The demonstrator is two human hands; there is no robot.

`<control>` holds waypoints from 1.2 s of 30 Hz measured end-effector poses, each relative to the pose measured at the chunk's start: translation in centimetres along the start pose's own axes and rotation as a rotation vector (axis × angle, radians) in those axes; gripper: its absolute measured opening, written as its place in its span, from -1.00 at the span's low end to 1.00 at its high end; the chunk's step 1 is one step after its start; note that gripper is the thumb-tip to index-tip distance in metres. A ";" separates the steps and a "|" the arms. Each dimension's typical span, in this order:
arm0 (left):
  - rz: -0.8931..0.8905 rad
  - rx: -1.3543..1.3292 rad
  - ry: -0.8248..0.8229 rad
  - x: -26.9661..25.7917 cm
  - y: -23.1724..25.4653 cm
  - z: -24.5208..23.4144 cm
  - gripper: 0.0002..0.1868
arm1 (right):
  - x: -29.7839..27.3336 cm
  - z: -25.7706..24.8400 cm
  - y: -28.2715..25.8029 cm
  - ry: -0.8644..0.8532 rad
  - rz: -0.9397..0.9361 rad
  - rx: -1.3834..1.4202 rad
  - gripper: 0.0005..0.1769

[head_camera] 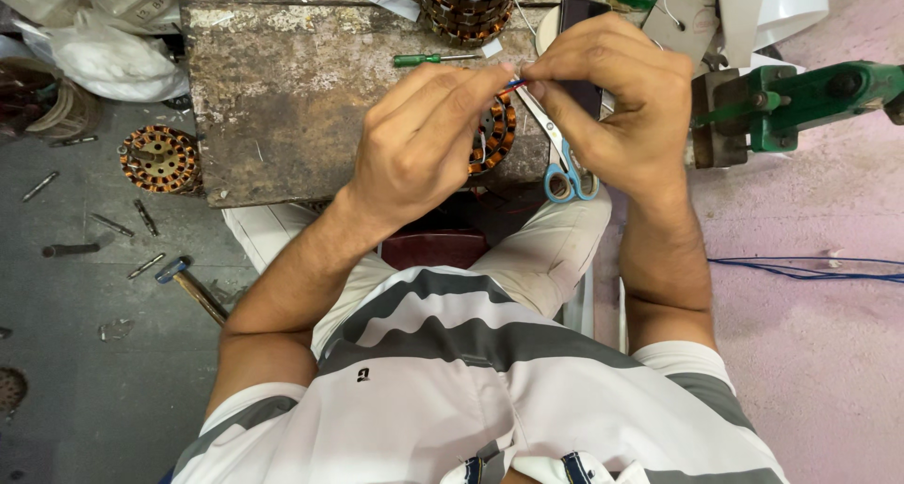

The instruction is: The person winds copper wire around a motor stator, using scissors to cut the wire and tape to secure the connections. They repeatedly insert wires into slots, twist them, and wrap tape around the stator to hold the wiring in place.

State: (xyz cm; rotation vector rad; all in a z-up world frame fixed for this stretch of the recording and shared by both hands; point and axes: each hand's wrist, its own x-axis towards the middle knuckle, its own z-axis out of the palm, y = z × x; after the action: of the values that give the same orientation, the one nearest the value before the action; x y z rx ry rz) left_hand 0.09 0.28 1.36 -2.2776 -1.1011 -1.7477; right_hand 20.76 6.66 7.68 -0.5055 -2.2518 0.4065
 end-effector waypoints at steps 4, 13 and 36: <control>-0.106 -0.016 0.033 -0.4 0.1 1.1 -0.57 | -0.4 1.0 0.1 0.026 -0.026 -0.025 -0.80; -0.110 -0.063 0.090 -0.9 -1.0 3.8 -0.47 | -2.0 3.8 0.6 0.210 0.091 0.086 -0.80; -0.289 -0.300 0.217 -1.6 -0.5 4.8 -0.44 | -2.1 2.3 -0.3 0.125 0.131 -0.019 -0.88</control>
State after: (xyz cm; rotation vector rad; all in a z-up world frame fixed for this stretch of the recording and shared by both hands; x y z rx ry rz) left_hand 3.59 2.06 -1.92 -2.0882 -1.2481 -2.3509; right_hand 20.24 5.06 4.99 -0.6723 -2.1111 0.4089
